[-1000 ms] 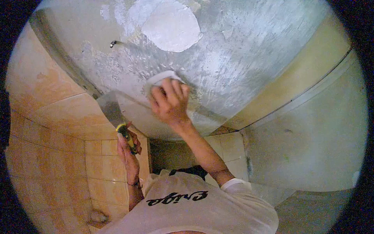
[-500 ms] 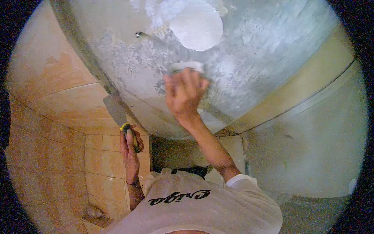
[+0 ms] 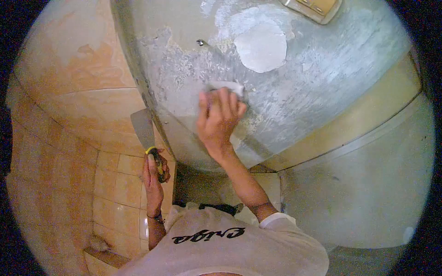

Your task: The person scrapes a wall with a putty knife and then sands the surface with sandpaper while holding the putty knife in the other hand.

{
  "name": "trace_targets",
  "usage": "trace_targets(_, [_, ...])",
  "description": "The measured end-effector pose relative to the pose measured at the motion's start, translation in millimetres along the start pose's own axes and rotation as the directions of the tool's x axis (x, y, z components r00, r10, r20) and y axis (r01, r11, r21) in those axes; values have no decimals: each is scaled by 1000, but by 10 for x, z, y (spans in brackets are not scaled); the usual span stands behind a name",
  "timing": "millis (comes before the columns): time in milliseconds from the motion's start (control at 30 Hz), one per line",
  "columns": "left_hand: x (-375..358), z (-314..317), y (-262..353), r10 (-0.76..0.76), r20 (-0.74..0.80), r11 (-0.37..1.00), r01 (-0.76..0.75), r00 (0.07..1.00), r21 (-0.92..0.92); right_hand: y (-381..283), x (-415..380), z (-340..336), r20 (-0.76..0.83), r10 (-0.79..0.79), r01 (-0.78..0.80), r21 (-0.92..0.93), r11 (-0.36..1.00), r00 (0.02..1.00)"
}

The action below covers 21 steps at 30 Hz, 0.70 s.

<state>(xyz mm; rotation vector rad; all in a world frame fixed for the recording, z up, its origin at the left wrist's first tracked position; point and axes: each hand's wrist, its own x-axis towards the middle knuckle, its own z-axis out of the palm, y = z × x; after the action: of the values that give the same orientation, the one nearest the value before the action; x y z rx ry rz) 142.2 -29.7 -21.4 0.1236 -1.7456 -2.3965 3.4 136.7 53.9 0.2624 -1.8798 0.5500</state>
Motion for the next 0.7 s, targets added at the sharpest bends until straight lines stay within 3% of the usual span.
trace_targets(100, [4,-9,8,-31,-8,999,31,999,-15,-24,-22,31,112,-126,131,-36,991,986])
trace_targets(167, [14,-4,2,-27,13,999,26,1000,30,63,75,-8,-21,39,-39,10,999,999])
trace_targets(200, [10,17,15,-26,11,999,26,1000,26,21,84,-7,-20,35,-35,11,999,999])
trace_targets(267, [10,49,39,-27,11,999,27,1000,42,-92,78,14,116,-128,134,-43,990,985])
trace_targets(367, [33,29,-36,-7,58,998,3,998,59,46,227,-79,-8,-37,36,-41,999,999])
trace_targets(533, [21,115,59,-25,56,995,20,998,101,-64,342,-91,53,-121,125,-75,989,991])
trace_targets(600, [37,146,86,-15,71,995,7,997,103,24,493,-145,-76,-60,56,-51,997,995])
trace_targets(700, [10,159,85,-14,54,994,8,998,113,-137,481,-116,51,-178,183,-105,978,983])
